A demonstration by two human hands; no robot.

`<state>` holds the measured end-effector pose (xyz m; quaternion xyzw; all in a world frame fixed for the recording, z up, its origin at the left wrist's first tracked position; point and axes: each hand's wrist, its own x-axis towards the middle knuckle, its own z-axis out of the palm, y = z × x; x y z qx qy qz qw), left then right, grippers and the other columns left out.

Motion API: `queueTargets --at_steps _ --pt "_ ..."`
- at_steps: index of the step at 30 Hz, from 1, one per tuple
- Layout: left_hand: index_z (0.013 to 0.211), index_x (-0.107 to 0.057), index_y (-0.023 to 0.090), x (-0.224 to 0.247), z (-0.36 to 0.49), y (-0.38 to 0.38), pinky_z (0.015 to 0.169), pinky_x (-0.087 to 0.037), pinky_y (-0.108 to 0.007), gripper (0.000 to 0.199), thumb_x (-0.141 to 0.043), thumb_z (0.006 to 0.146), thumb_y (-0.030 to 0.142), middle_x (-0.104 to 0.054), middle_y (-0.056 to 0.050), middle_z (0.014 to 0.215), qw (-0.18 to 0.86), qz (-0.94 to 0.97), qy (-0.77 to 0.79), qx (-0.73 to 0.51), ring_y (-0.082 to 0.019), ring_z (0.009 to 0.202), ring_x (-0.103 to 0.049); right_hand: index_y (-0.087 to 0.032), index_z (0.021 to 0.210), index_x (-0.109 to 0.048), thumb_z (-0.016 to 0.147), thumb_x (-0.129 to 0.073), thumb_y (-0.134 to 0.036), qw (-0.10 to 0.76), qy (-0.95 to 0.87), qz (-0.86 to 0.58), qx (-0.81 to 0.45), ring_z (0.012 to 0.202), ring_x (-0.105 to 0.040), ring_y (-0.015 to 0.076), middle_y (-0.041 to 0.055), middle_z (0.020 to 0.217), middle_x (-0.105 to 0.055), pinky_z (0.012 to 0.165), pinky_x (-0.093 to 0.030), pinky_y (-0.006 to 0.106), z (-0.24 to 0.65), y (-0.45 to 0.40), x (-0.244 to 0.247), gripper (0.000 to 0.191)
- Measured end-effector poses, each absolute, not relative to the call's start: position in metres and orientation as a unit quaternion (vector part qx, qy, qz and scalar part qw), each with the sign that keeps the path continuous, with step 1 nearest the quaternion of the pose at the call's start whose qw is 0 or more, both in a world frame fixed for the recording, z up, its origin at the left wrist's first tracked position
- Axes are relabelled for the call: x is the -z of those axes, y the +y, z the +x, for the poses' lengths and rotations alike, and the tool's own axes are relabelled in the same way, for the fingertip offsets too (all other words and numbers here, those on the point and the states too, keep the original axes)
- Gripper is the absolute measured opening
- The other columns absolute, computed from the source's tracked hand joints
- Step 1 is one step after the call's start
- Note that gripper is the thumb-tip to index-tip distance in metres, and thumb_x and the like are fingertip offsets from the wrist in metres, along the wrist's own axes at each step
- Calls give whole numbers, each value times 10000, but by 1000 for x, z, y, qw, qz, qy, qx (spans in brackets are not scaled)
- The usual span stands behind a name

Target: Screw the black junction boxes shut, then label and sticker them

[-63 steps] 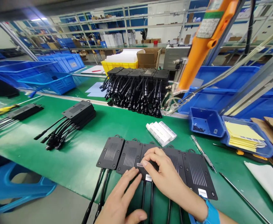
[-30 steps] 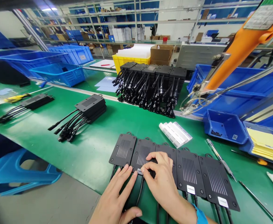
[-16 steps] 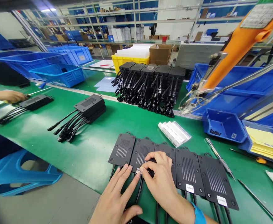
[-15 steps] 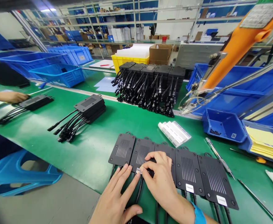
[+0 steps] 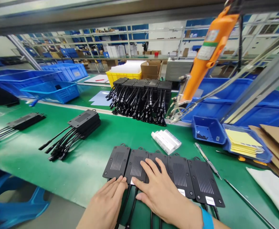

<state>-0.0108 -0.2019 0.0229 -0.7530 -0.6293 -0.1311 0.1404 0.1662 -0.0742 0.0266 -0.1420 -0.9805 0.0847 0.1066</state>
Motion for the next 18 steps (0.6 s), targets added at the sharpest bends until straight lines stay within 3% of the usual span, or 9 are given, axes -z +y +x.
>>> queueTargets --at_steps 3,5,7,9,11,13,15,18 --pt "893 -597 159 -45 -17 -181 829 -580 -421 342 -276 919 46 -697 -43 663 29 -748 -660 55 -204 597 -700 -320 1126 -668 959 -519 -400 152 -962 -201 -101 1309 -411 344 110 1380 -506 1054 -326 600 175 -40 -32 237" --pt "906 -608 173 -61 -21 -158 832 -570 -453 249 -373 960 111 -684 -17 651 -45 -737 -674 9 -214 601 -689 -216 1168 -650 930 -556 -345 210 -924 -300 -109 1231 -453 363 171 1311 -529 1004 -382 571 181 -11 -30 286" --pt "985 -629 187 -72 -25 -131 805 -572 -445 167 -467 963 151 -715 -32 784 -79 -736 -672 17 -243 738 -709 -102 1248 -586 882 -609 -306 243 -881 -387 -124 1120 -504 384 222 1212 -572 932 -427 570 186 16 -25 420" --pt "1114 -625 188 -76 -28 -103 838 -565 -441 194 -542 942 157 -713 -84 1023 -75 -746 -659 61 -275 948 -693 -78 1238 -573 830 -657 -259 251 -862 -417 -146 1004 -555 370 200 1092 -634 862 -463 553 188 33 -20 455" --pt "1285 -554 174 -72 -30 -77 968 -510 -468 389 -613 903 137 -596 -159 1313 -50 -763 -635 110 -312 1209 -578 -136 1163 -602 806 -658 -195 256 -861 -406 -168 916 -602 320 131 992 -680 808 -497 493 189 39 -16 366" --pt "1396 -467 188 -63 -30 -57 1088 -396 -519 590 -684 852 114 -393 -192 1509 -28 -790 -594 150 -345 1398 -365 -197 1110 -599 813 -635 -160 269 -859 -390 -192 871 -639 258 63 956 -704 785 -521 417 188 36 -15 301" --pt "1407 -457 240 -53 -29 -43 1138 -298 -571 660 -730 820 113 -333 -158 1554 -28 -814 -549 184 -343 1448 -258 -231 1082 -581 841 -617 -167 285 -857 -373 -215 844 -666 205 12 935 -720 774 -533 347 188 28 -16 252" --pt "1230 -594 267 -41 -26 -34 1144 -290 -558 437 -721 837 123 -604 -66 1342 -68 -812 -518 260 -272 1343 -459 -249 1001 -585 886 -605 -216 312 -853 -348 -233 808 -684 159 -26 894 -727 737 -533 275 188 21 -17 122"
